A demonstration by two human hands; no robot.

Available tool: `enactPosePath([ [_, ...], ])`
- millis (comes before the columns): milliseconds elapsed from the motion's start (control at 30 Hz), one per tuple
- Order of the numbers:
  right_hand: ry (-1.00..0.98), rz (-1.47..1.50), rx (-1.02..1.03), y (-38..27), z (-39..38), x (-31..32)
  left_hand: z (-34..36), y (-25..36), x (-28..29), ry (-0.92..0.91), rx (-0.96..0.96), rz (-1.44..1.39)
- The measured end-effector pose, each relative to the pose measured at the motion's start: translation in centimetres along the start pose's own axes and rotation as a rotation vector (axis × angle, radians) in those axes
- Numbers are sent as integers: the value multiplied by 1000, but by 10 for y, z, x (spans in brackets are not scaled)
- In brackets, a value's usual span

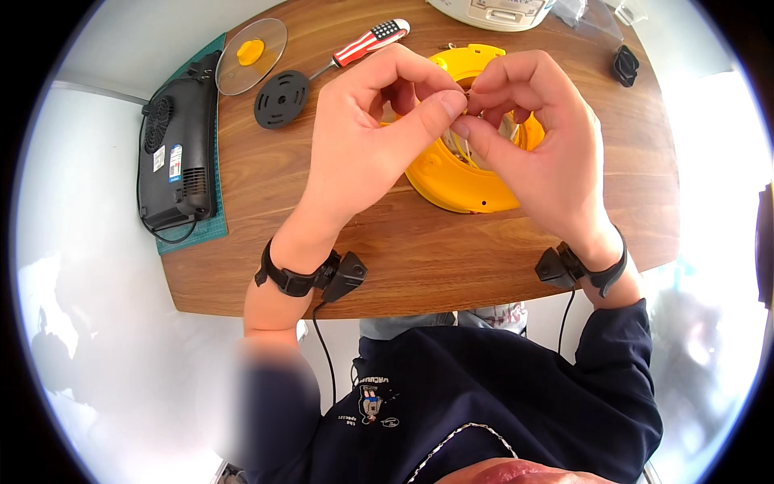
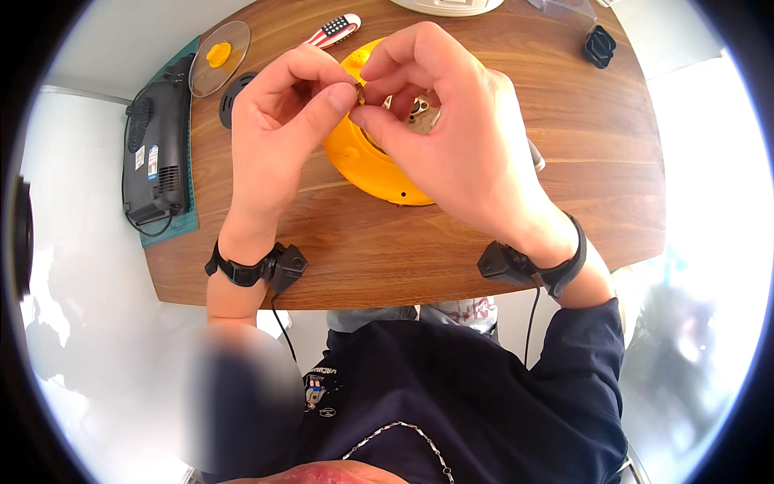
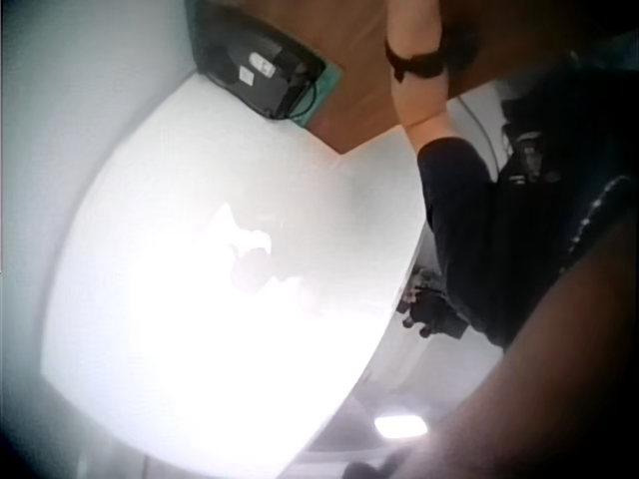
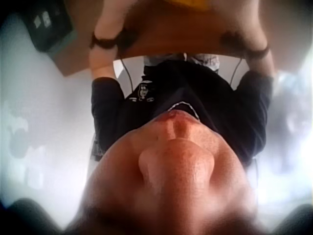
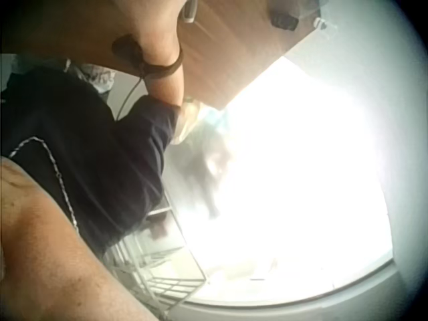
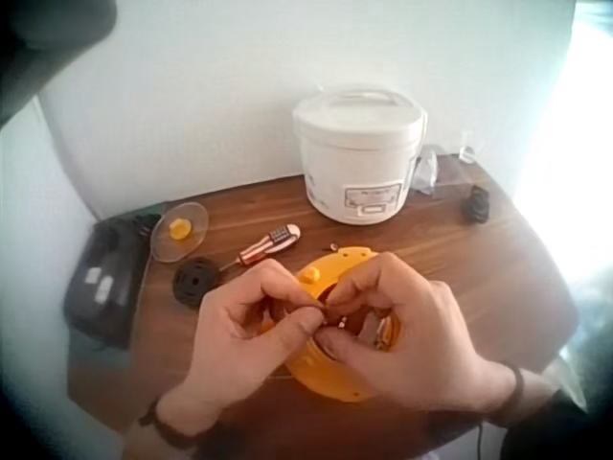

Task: The person repairs a yellow electric kettle by connecting internal wires, securing them with a screwdriver, and reassembling the base and lid. They use a screwdriver to tighten screws and attach the black base plate before placing the glass lid on top.

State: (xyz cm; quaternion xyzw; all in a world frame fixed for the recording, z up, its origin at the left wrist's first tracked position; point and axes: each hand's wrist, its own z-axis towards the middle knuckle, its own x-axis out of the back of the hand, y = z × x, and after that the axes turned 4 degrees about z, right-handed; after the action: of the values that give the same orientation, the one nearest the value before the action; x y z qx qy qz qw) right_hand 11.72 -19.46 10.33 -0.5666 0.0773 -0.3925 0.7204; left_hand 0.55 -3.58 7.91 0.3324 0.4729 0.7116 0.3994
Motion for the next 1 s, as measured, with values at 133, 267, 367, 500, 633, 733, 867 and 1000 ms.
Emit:
enactPosePath([
  [133,-11,-19,19,2,1,0,2,1,3,-12,14,33],
  [267,-13,-58,47,3,3,0,2,2,4,-6,45,50],
  [367,31,2,25,2,1,-2,2,2,4,2,37,63],
  [500,23,-64,69,7,2,0,2,-1,3,18,7,84],
  [633,2,-110,51,7,3,3,0,0,1,28,12,82],
  [733,15,-68,65,12,4,1,1,-1,0,25,-16,64],
  [867,-4,-30,19,9,4,2,3,-3,2,1,-97,69],
  [1000,-40,-5,50,11,4,6,6,-1,10,-111,-208,157],
])
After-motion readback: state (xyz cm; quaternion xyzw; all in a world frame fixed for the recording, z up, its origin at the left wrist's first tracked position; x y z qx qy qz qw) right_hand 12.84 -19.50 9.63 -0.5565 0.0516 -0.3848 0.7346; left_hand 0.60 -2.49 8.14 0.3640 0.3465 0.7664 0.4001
